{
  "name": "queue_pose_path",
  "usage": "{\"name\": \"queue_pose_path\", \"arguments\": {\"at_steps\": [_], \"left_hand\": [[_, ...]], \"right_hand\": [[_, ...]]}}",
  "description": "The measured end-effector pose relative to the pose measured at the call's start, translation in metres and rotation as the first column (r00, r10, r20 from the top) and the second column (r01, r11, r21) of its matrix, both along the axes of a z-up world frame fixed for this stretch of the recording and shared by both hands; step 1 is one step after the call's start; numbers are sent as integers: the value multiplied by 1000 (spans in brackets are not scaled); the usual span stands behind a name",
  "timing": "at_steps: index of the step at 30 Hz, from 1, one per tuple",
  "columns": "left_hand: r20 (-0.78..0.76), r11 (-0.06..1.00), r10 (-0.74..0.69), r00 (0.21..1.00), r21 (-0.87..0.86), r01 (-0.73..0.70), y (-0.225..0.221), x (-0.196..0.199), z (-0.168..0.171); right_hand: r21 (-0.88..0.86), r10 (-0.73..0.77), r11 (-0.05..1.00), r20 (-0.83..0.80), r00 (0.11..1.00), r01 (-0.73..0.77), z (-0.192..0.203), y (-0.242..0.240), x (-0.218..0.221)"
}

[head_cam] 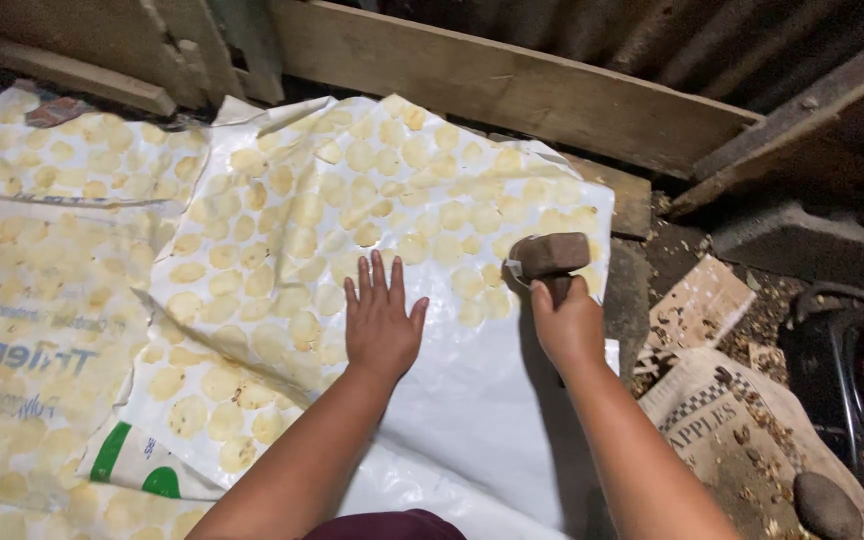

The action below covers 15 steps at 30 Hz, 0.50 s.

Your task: Cracking nuts with a stone and flattening small dough discs with a wooden mallet

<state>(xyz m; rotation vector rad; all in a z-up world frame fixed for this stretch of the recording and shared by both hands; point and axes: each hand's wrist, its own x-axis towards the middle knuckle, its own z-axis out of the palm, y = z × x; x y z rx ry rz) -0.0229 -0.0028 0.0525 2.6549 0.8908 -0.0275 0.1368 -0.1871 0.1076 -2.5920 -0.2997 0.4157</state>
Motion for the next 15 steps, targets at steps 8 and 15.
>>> {"name": "queue_pose_path", "arguments": {"at_steps": [8,15], "left_hand": [[179,951,-54,982,309,-3,8,-1,-31],[213,928,-233,949,340,152,36,-19,-62]], "right_hand": [[-231,375,878,-211,903,-419,26,-52,26],[-558,451,772,141,882,-305,78,-323,81]]}}
